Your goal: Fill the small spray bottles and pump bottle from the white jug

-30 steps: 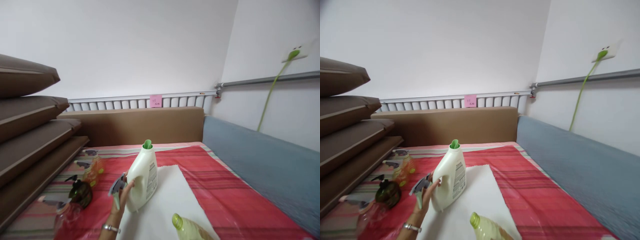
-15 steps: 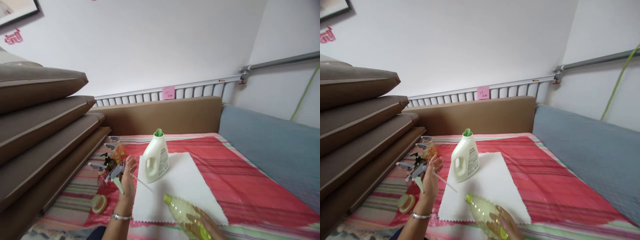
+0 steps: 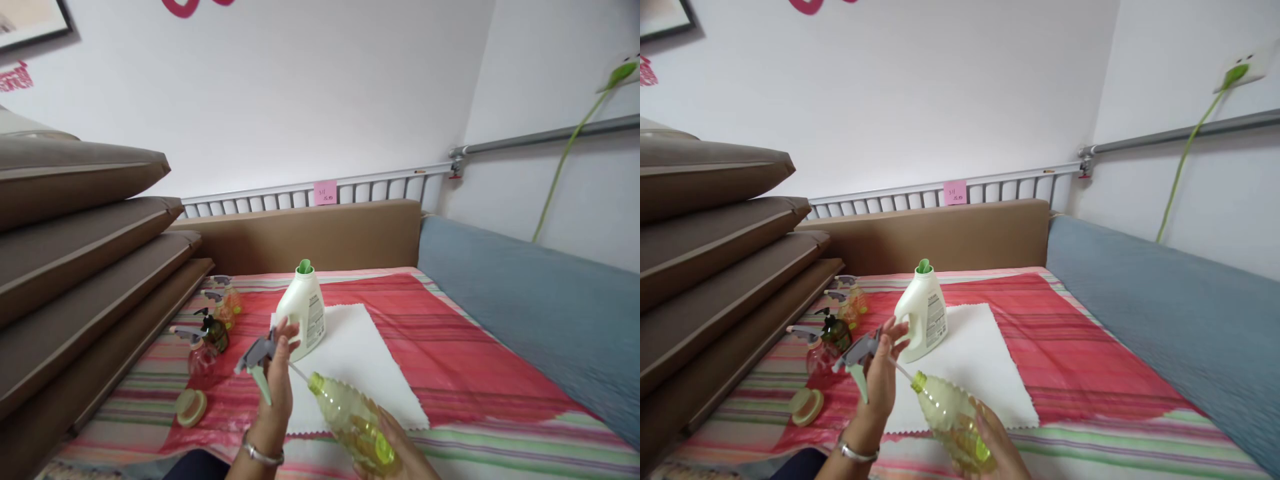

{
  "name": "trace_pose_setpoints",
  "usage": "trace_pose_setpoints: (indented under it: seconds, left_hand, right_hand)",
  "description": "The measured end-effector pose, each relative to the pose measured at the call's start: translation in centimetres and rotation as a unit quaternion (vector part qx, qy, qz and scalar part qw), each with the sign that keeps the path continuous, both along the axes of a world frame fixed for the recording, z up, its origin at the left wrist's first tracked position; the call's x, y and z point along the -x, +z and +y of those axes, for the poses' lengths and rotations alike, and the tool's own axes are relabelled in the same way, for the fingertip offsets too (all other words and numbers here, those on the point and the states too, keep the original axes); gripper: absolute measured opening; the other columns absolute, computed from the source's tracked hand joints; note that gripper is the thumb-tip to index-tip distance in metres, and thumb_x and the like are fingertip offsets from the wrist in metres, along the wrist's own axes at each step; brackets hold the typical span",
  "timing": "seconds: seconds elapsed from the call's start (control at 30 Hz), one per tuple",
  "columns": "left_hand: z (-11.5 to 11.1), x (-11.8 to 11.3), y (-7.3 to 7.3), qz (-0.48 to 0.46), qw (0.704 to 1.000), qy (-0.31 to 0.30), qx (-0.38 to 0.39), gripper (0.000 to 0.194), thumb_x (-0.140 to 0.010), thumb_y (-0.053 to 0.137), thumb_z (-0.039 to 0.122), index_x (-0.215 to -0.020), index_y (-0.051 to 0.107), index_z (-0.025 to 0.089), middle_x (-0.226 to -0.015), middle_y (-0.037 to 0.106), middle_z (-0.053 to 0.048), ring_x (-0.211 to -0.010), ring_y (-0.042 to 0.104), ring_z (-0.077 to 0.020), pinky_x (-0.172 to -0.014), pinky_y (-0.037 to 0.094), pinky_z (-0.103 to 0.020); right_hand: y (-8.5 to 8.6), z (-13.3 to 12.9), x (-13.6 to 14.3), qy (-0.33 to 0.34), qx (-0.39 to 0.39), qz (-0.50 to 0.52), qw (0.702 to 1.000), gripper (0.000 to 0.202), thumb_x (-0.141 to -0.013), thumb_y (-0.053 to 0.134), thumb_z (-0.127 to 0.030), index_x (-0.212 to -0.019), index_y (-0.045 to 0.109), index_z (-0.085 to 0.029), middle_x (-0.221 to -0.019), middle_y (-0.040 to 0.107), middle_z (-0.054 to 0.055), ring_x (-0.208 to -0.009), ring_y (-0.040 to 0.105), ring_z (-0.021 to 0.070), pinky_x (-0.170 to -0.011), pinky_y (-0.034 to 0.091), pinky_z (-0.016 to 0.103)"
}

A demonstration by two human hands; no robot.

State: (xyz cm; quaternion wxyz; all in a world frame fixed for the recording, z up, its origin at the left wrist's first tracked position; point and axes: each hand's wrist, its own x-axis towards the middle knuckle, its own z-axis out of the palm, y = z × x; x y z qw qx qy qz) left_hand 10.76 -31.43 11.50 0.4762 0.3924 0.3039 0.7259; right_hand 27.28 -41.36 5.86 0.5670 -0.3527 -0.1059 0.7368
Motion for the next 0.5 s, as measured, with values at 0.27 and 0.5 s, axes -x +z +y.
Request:
trace_pose_setpoints:
  seconds: [0.27, 0.5]
  left_hand:
    - [-3.5, -2.3, -1.7, -0.083, 0.985, -0.147, 0.044, 0.040, -0.077, 0.060, 0.048, -0.101, 0.059, 0.017, -0.083, 0.070, -0.009, -0.068, 0.064, -0.0174, -0.069, 0.048, -0.032]
    - [-4.3, -2.4, -1.1, -0.022, 0.992, -0.119, -0.031, 0.036, -0.078, 0.058, 0.048, -0.099, 0.058, 0.018, -0.081, 0.069, -0.008, -0.068, 0.064, -0.0185, -0.068, 0.049, -0.032]
  right_hand:
    - [0.7, 0.4, 2.1, 0.006, 0.024, 0.010, 1.000, 0.068, -0.062, 0.073, -0.051, -0.118, 0.041, -0.027, -0.091, 0.067, 0.002, -0.075, 0.067, 0.0213, -0.065, 0.051, 0.034]
    - [1.0, -0.1, 2.2, 0.009, 0.001, 0.035, 0.999, 0.060, -0.064, 0.072, -0.050, -0.113, 0.046, -0.027, -0.092, 0.067, 0.002, -0.077, 0.068, 0.0211, -0.066, 0.051, 0.033]
